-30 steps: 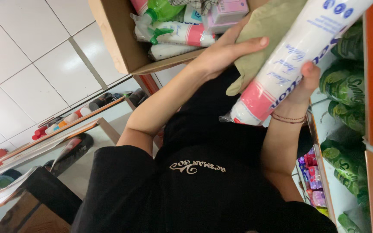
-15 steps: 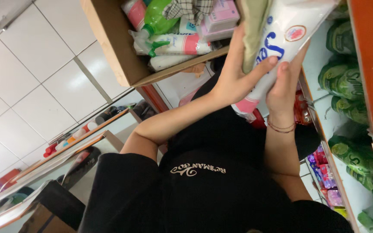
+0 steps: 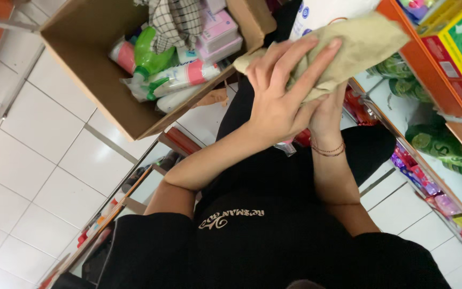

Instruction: The person takes cotton pads and cotton buds from a cardboard box, wipes the plastic packaging with a cloth, and places the items onto a retail shelf.

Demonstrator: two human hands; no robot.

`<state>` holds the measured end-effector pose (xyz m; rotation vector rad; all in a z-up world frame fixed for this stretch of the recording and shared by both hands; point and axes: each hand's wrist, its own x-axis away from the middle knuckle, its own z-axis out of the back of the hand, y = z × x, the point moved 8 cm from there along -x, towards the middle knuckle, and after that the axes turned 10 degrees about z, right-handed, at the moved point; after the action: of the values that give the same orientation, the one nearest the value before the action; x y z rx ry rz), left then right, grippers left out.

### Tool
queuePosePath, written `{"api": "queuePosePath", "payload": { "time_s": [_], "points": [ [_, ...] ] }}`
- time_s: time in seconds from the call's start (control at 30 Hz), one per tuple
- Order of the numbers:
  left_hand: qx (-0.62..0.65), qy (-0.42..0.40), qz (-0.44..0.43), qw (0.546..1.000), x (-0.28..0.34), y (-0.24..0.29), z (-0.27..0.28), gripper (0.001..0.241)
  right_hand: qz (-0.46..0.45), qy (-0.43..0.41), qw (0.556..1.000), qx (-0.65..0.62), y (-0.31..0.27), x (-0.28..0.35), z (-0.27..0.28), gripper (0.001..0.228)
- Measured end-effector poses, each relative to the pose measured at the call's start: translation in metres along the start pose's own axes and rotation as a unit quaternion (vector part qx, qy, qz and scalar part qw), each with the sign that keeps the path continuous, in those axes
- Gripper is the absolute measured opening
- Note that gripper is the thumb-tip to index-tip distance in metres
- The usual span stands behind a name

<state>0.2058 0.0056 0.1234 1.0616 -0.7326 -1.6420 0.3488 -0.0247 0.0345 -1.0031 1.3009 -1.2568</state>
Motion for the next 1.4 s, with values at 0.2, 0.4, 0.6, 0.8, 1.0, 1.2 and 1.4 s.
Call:
{"api": "queuePosePath", "payload": {
  "time_s": [0.2,0.4,0.6,0.8,1.0,1.2,1.4],
  "points": [
    [0.02,-0.006,0.075,0.997,-0.014,-0.014,-0.021,0.047,0.073,-0.03,0.996,0.031,-0.02,0.011,0.014,0.07],
    [0.002,-0.168,-0.136,0.976,0.023,0.037,-0.063,0.059,0.012,0.107,0.973,-0.206,-0.01,0.035,0.07,0.077],
    [0.124,-0.244,-0.238,0.932,0.084,0.069,-0.076,0.047,0.08,0.162,0.919,-0.349,-0.049,0.041,0.151,0.078],
    [0.268,-0.304,-0.166,0.899,0.115,0.031,-0.102,0.046,0.255,0.403,0.861,-0.176,-0.103,0.109,0.208,0.083],
    [0.665,-0.36,0.27,0.596,0.147,0.02,-0.152,0.076,0.309,0.299,0.864,-0.263,-0.113,0.11,0.21,0.091],
    [0.439,-0.293,0.004,0.85,0.115,0.081,-0.098,0.069,0.17,0.337,0.892,-0.248,-0.087,0.115,0.193,0.081],
    [0.226,-0.209,-0.319,0.896,0.101,0.127,-0.079,0.042,0.041,0.27,0.912,-0.306,-0.094,0.112,0.154,0.074]
  ]
}}
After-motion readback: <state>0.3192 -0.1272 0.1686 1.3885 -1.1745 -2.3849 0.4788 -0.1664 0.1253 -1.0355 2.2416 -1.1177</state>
